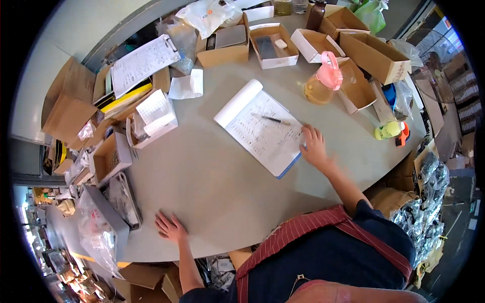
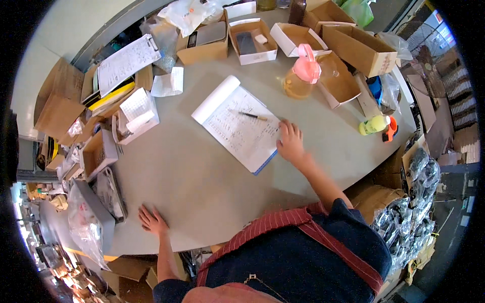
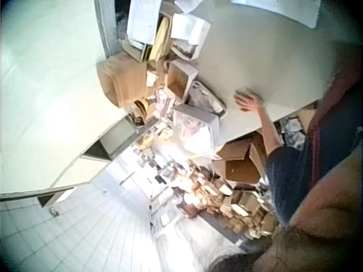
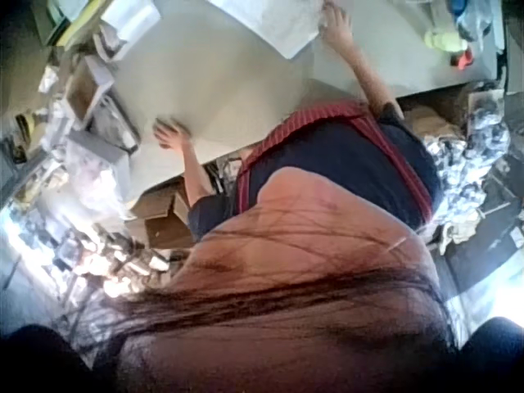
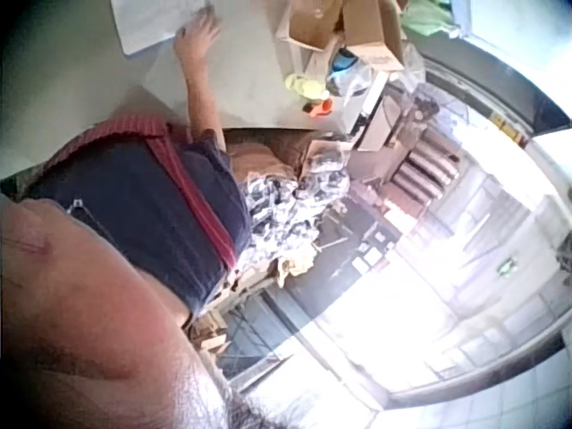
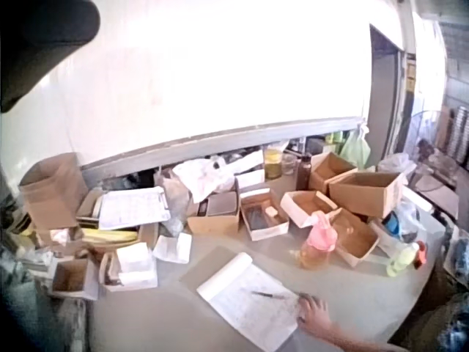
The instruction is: The person walks to a workstation, touches a phone screen, and checks a logbook with a pen. The person then takes packaged items from a box, removes parts from the plastic bags, and places them onto the table.
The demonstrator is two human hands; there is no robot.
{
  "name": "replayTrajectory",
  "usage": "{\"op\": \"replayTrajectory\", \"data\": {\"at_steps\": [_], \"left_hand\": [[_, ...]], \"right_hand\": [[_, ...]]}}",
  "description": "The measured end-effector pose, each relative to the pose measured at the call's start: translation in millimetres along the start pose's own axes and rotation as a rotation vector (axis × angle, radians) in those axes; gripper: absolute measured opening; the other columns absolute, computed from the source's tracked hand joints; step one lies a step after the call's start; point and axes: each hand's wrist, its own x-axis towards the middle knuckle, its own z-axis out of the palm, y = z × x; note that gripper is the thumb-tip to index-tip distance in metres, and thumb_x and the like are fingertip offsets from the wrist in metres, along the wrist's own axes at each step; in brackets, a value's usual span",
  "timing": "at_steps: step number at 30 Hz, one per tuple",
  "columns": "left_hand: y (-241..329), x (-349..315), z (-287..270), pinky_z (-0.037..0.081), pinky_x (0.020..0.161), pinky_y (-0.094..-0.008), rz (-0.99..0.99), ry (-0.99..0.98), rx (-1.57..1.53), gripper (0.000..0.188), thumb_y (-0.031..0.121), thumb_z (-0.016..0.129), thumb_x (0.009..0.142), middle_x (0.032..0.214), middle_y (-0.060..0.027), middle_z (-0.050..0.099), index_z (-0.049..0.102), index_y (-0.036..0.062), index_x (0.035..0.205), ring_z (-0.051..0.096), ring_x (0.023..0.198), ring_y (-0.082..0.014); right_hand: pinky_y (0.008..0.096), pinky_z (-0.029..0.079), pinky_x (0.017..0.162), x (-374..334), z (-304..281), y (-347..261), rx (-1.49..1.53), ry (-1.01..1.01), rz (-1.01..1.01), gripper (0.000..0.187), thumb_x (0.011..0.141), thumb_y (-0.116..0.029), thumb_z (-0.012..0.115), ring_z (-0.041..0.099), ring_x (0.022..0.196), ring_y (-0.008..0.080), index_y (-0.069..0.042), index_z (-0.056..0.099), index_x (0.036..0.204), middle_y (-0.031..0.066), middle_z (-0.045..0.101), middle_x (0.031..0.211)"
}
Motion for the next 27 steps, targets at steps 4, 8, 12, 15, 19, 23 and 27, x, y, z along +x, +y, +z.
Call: {"op": "replayTrajectory", "data": {"at_steps": [4, 8, 12, 15, 19, 23, 27], "left_hand": [[-8, -3, 4, 0.013, 0.115, -0.0578, 0.024, 0.050, -0.016, 0.064, 0.056, 0.032, 0.102, 0.162, -0.0036, 0.024, 0.026, 0.0231, 0.156, 0.019, 0.149, -0.0264], [6, 2, -10, 0.012, 0.115, -0.0587, 0.016, 0.034, -0.043, 0.064, 0.056, 0.030, 0.102, 0.161, -0.0042, 0.025, 0.027, 0.0221, 0.155, 0.020, 0.148, -0.0277], [3, -1, -10, 0.011, 0.116, -0.0587, -0.012, 0.003, -0.056, 0.064, 0.056, 0.031, 0.102, 0.162, -0.0055, 0.024, 0.027, 0.0209, 0.155, 0.018, 0.149, -0.0288], [11, -4, -21, 0.010, 0.116, -0.0585, -0.035, -0.018, -0.087, 0.065, 0.056, 0.031, 0.101, 0.162, -0.0060, 0.024, 0.027, 0.0202, 0.156, 0.017, 0.149, -0.0293], [17, -5, -29, 0.009, 0.116, -0.0586, -0.049, -0.051, -0.128, 0.065, 0.055, 0.033, 0.101, 0.161, -0.0073, 0.024, 0.029, 0.0191, 0.155, 0.017, 0.150, -0.0298], [16, -2, -29, 0.007, 0.117, -0.0574, -0.069, -0.089, -0.112, 0.066, 0.059, 0.027, 0.101, 0.162, -0.0060, 0.021, 0.025, 0.0230, 0.156, 0.017, 0.150, -0.0279], [13, -5, -27, 0.007, 0.117, -0.0567, -0.062, -0.081, -0.110, 0.066, 0.060, 0.027, 0.101, 0.163, -0.0052, 0.021, 0.025, 0.0234, 0.156, 0.016, 0.150, -0.0269]], "right_hand": [[0.0456, 0.046, 0.093, 10, -13, -11, 0.154, -0.110, 0.051, 0.054, 0.077, -0.005, 0.065, 0.051, 0.119, 0.0407, -0.004, 0.047, 0.128, 0.0187, 0.054, 0.132], [0.0408, 0.049, 0.087, 60, -15, -5, 0.632, -0.206, 0.235, 0.042, 0.079, -0.003, 0.063, 0.060, 0.105, 0.0357, -0.003, 0.055, 0.120, 0.0184, 0.064, 0.110], [0.0453, 0.048, 0.091, 170, -10, -4, 0.439, 0.277, -0.198, 0.033, 0.080, -0.001, 0.061, 0.058, 0.108, 0.0397, -0.003, 0.059, 0.113, 0.0212, 0.059, 0.113], [0.0492, 0.045, 0.098, 269, 7, -5, 0.355, 0.395, -0.273, 0.035, 0.080, -0.002, 0.062, 0.053, 0.114, 0.0456, -0.003, 0.058, 0.114, 0.0264, 0.047, 0.131], [0.0500, 0.043, 0.102, 366, 44, 25, 0.090, 0.307, -0.092, 0.041, 0.082, -0.013, 0.063, 0.045, 0.125, 0.0456, -0.007, 0.058, 0.122, 0.0245, 0.041, 0.140], [0.0557, 0.042, 0.101, 375, 58, 24, -0.143, 0.267, 0.094, 0.047, 0.084, -0.029, 0.063, 0.041, 0.131, 0.0416, -0.011, 0.059, 0.127, 0.0224, 0.038, 0.145], [0.0604, 0.035, 0.105, 372, 59, 16, -0.136, 0.316, 0.023, 0.045, 0.087, -0.034, 0.061, 0.036, 0.135, 0.0414, -0.013, 0.060, 0.127, 0.0215, 0.035, 0.149]]}}
